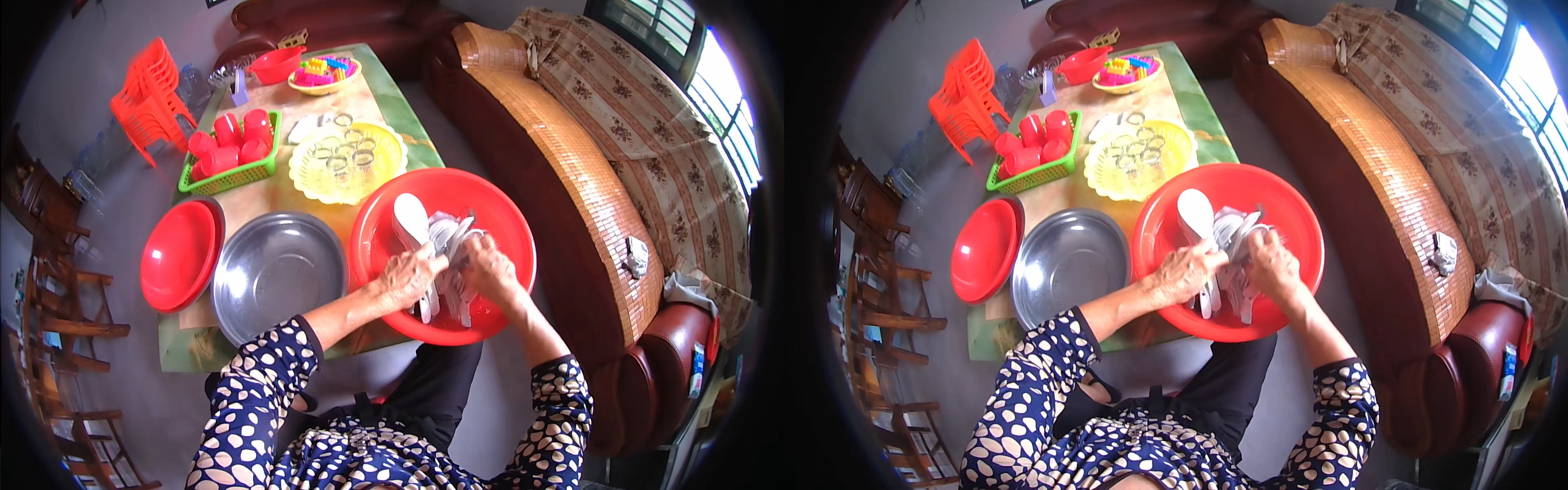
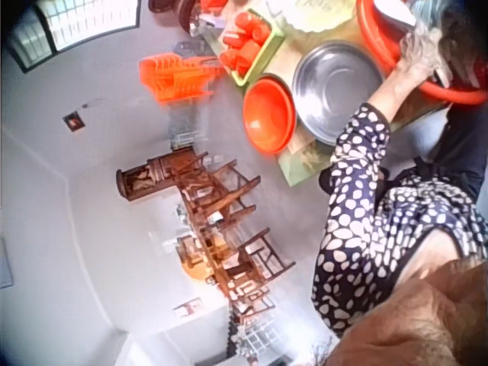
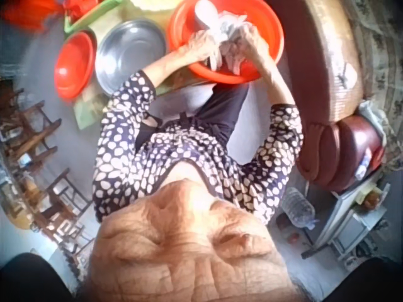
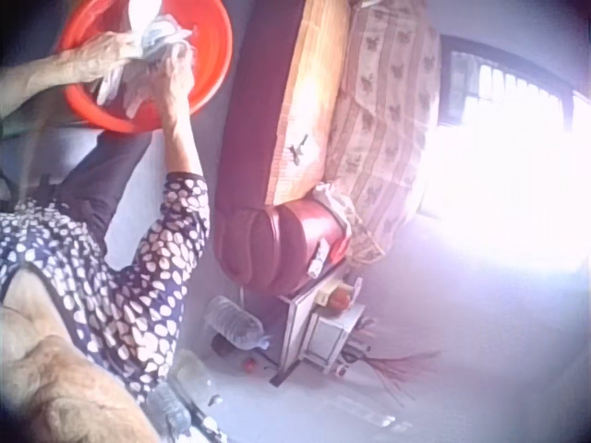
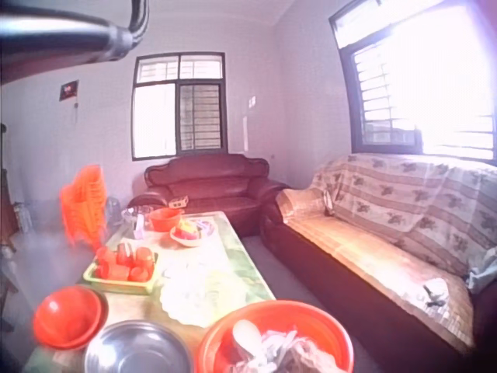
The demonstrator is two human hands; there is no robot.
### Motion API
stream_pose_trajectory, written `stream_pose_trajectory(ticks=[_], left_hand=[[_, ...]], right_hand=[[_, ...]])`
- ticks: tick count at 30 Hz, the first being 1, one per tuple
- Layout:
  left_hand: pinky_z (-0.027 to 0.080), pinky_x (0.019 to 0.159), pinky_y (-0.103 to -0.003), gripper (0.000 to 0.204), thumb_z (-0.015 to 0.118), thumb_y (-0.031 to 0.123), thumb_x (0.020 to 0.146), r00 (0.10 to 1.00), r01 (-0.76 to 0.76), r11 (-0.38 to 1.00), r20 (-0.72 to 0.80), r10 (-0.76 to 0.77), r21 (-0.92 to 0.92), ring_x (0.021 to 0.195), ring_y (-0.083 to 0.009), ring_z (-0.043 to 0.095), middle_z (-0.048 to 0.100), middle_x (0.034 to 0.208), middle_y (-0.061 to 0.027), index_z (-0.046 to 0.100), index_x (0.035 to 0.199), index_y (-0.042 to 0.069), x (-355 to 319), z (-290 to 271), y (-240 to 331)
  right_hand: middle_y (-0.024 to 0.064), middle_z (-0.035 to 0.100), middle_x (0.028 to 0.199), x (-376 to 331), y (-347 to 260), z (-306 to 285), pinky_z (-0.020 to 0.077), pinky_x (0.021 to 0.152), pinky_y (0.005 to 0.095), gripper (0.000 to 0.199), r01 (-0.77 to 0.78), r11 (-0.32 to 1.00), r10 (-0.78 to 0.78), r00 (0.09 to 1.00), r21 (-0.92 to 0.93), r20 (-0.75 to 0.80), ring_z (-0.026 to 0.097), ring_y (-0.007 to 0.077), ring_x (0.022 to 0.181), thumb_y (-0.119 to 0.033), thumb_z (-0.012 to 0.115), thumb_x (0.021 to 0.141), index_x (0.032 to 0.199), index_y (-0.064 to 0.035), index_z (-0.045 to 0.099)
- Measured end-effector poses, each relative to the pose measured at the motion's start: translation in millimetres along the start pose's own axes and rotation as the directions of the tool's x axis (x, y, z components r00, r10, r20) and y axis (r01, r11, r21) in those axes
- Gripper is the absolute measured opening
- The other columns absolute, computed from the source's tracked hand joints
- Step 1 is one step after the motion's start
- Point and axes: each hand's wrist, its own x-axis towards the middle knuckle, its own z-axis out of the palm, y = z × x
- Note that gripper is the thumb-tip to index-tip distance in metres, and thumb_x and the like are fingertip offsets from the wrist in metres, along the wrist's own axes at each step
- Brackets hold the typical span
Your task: The person dries various kitchen items, including cups, bowls, and spoons, using a cloth. They wipe each item individually and place the dried items into a metal tray or a red plastic basin. The person moves between a wooden table and a glass table during the process.
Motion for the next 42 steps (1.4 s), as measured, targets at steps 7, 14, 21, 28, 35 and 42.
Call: stream_pose_trajectory(ticks=[7, 14, 21, 28, 35, 42], left_hand=[[0.046, 0.078, -0.040, 0.015, 0.047, 0.008, 0.085, 0.922, 0.260, 0.767, -0.086, -0.378, -0.586, 0.090, -0.0354, 0.059, 0.060, 0.091, -0.0203, 0.053, 0.095, -0.001, 5.5, -4.7, -30.1], [0.035, 0.034, -0.022, 0.014, 0.046, 0.006, 0.082, 0.760, 0.312, 0.283, 0.060, -0.647, -0.907, 0.047, -0.0069, 0.043, 0.047, 0.067, -0.0018, 0.045, 0.096, 0.010, 3.8, -13.3, -34.1], [0.037, 0.036, -0.023, 0.015, 0.043, 0.003, 0.080, 0.763, 0.304, 0.163, 0.138, -0.631, -0.939, 0.050, -0.0081, 0.046, 0.049, 0.069, -0.0035, 0.045, 0.094, 0.008, 1.8, -15.7, -24.0], [0.041, 0.052, -0.030, 0.017, 0.048, 0.000, 0.074, 0.662, 0.400, 0.210, 0.123, -0.739, -0.892, 0.063, -0.0124, 0.047, 0.050, 0.076, -0.0058, 0.044, 0.090, 0.005, -2.0, -14.5, -21.6], [0.041, 0.050, -0.028, 0.020, 0.048, 0.003, 0.077, 0.729, 0.349, 0.482, -0.091, -0.679, -0.804, 0.064, -0.0106, 0.043, 0.044, 0.077, -0.0031, 0.041, 0.096, 0.006, -16.3, 12.9, -31.1], [0.042, 0.071, -0.034, 0.021, 0.044, -0.003, 0.077, 0.727, 0.347, 0.619, -0.215, -0.652, -0.704, 0.076, -0.0180, 0.046, 0.043, 0.082, -0.0087, 0.038, 0.095, 0.005, -28.8, 12.2, -35.8]], right_hand=[[0.0069, 0.059, 0.077, 5.3, -22.1, -31.5, 0.0498, 0.065, 0.0385, 0.010, 0.231, 0.949, -0.187, 0.961, 0.217, -0.202, 0.059, 0.0288, 0.078, -0.011, 0.066, 0.072, 0.077, -0.0064, 0.061], [0.0109, 0.064, 0.083, 55.2, -19.8, -31.3, 0.0489, 0.070, 0.0403, 0.011, 0.058, 0.998, -0.060, 0.987, -0.017, -0.151, 0.060, 0.0295, 0.085, -0.005, 0.057, 0.077, 0.082, -0.0073, 0.067], [0.0173, 0.065, 0.084, 129.8, -10.3, 10.9, 0.0515, 0.068, 0.0408, 0.033, -0.091, 0.996, 0.088, 0.953, -0.003, 0.291, 0.064, 0.0322, 0.083, -0.033, 0.066, 0.072, 0.085, -0.0022, 0.066], [0.0144, 0.066, 0.085, 131.7, -20.0, -2.1, 0.0491, 0.067, 0.0375, 0.043, -0.163, 0.970, -0.004, 0.732, 0.181, 0.681, 0.064, 0.0285, 0.078, -0.035, 0.068, 0.067, 0.095, -0.0014, 0.066], [0.0194, 0.063, 0.083, 105.1, -19.7, 18.6, 0.0478, 0.071, 0.0443, 0.024, -0.056, 0.991, 0.004, 0.917, 0.119, 0.398, 0.061, 0.0346, 0.083, -0.018, 0.060, 0.067, 0.083, -0.0008, 0.063], [0.0190, 0.064, 0.093, 102.4, -29.2, 23.8, 0.0480, 0.079, 0.0441, 0.028, -0.099, 0.991, 0.049, 0.893, 0.088, 0.448, 0.060, 0.0345, 0.094, -0.011, 0.059, 0.068, 0.095, -0.0033, 0.063]])
